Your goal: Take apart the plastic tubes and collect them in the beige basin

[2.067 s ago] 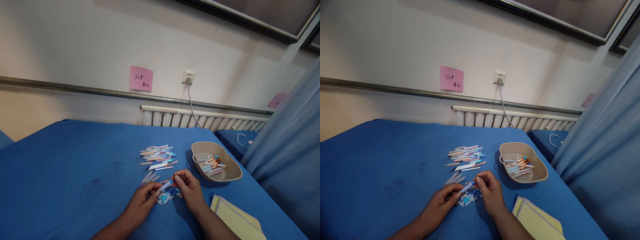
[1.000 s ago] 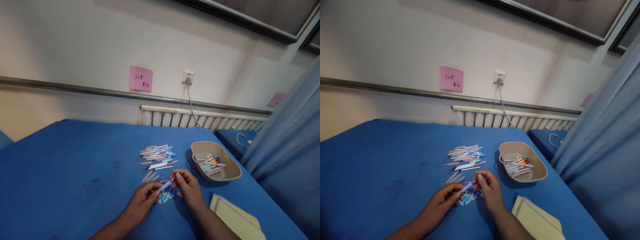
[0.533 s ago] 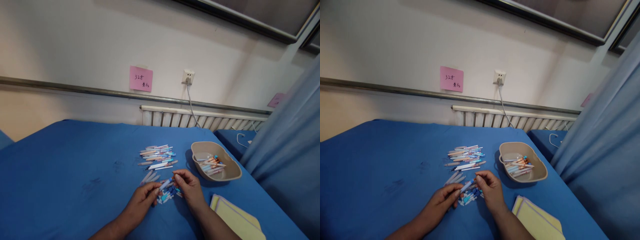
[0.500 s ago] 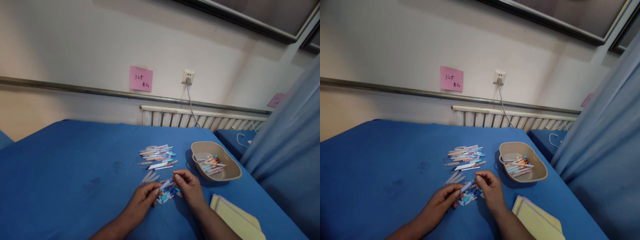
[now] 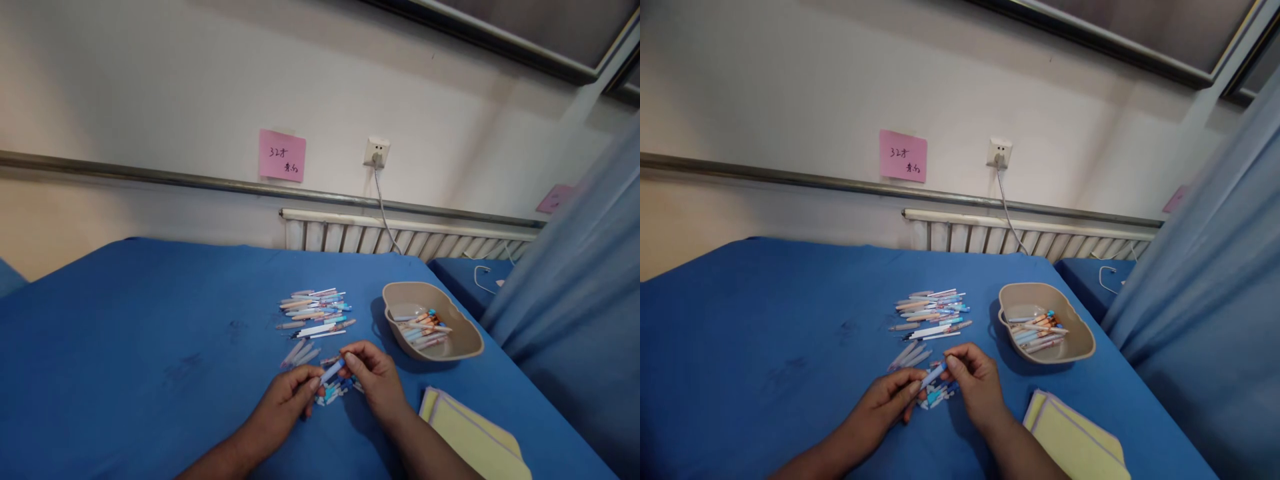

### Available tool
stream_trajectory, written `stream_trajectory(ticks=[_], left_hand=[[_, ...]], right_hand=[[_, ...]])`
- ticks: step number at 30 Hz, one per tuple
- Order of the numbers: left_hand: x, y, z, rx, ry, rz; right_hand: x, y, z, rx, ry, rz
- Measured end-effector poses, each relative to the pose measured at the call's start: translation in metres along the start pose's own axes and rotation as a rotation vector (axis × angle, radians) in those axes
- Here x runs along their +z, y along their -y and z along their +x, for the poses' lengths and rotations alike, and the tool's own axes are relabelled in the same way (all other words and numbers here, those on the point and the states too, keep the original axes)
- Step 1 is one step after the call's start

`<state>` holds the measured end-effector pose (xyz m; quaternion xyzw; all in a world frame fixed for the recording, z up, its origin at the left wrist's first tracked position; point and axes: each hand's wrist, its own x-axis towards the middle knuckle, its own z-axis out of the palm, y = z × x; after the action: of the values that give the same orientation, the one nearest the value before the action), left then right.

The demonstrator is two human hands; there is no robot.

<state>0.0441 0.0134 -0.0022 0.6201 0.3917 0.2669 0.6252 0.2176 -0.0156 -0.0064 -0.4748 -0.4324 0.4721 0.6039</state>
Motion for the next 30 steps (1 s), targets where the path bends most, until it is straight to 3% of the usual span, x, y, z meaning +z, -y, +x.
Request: stream_trajectory(ticks=[9,30], left_hand=[[-0.0019,-0.0014,0.0033,-0.103,0.092,-0.07],[-0.003,0.0075,0.0062,-0.067,0.047,-0.112]], right_hand=[[0.0026,-0.006,-0.0001,0.011,0.043,0.134],[-0.0045,-0.0026,0.0024,0.021,-0.045,0.2]])
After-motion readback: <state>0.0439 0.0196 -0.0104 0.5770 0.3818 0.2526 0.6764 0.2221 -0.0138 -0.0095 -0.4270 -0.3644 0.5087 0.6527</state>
